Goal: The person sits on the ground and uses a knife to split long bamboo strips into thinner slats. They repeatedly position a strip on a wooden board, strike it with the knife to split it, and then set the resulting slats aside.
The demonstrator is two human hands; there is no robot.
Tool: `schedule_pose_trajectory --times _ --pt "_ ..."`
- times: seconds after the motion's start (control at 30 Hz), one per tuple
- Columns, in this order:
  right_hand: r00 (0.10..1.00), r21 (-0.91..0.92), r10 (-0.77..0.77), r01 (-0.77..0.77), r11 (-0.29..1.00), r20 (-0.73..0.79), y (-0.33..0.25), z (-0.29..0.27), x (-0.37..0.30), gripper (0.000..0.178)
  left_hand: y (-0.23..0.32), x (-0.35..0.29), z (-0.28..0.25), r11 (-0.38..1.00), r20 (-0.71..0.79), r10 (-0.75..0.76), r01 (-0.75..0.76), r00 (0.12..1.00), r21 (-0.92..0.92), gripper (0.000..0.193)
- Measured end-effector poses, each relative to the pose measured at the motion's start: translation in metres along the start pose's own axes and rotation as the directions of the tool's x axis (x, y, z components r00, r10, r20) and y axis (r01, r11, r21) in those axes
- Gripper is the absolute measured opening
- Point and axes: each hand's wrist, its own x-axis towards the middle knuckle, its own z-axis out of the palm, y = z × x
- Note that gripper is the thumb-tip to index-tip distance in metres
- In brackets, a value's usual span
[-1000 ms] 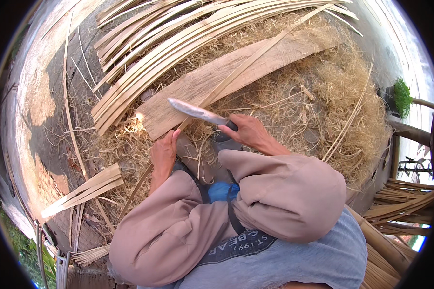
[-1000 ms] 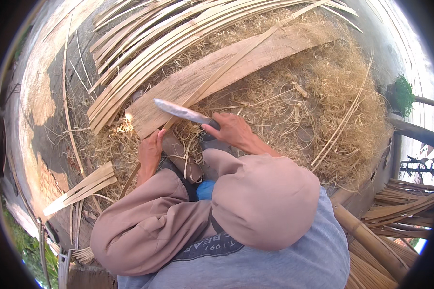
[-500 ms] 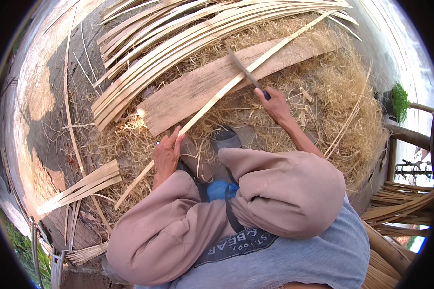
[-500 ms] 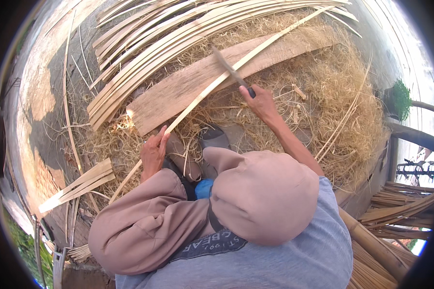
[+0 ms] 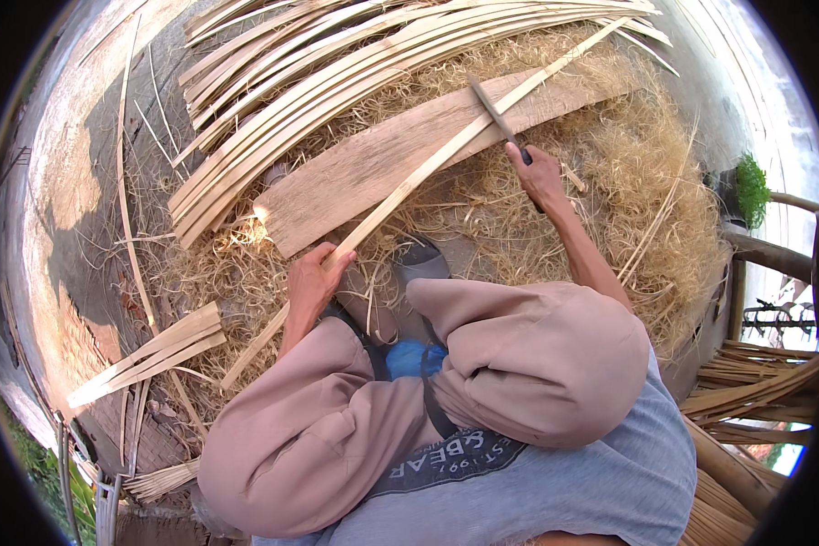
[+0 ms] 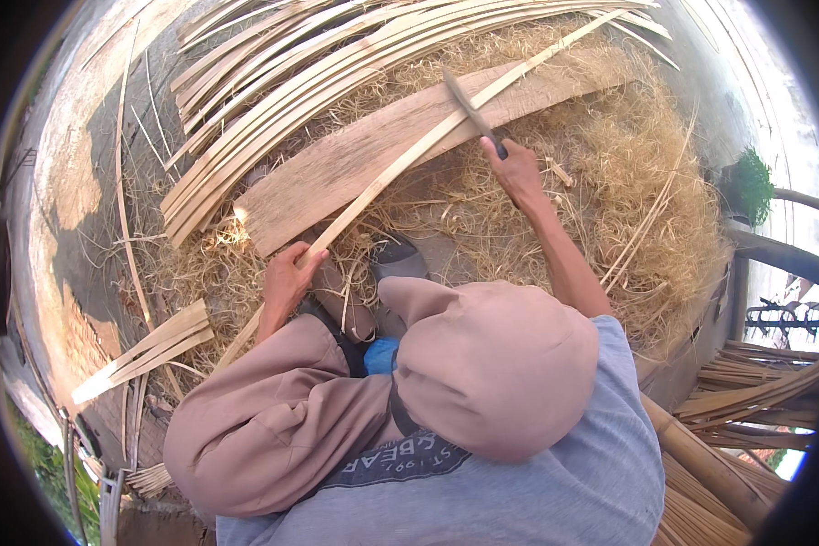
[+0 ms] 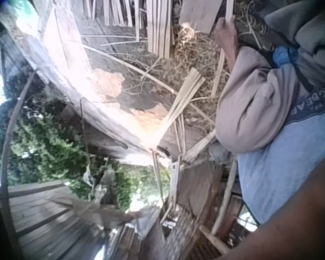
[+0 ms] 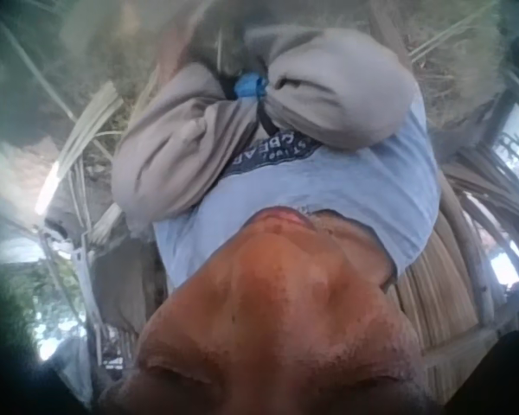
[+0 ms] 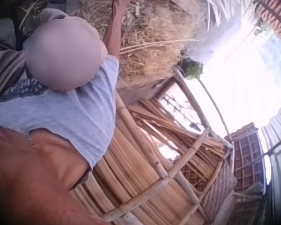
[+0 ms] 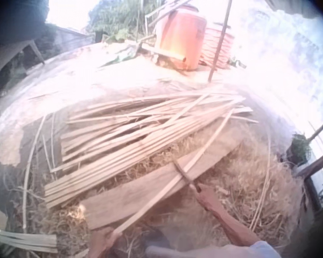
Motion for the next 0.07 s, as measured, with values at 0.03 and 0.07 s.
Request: schedule_pose_trajectory --times 0.03,0.07 --pt "0.992 0.044 -0.115 0.113 0.993 0.042 -0.0125 0.0366 -0.0216 0.061 0.0026 0.0032 -0.0024 0.995 -0.052 0.068 -0.063 0.996 0.081 0.055" --pt "0.993 0.048 -0.108 0.106 0.993 0.04 -0.0119 0.0381 -0.0222 0.061 0.0035 0.0007 0.0001 0.98 -0.089 0.134 -0.118 0.987 0.161 0.06"
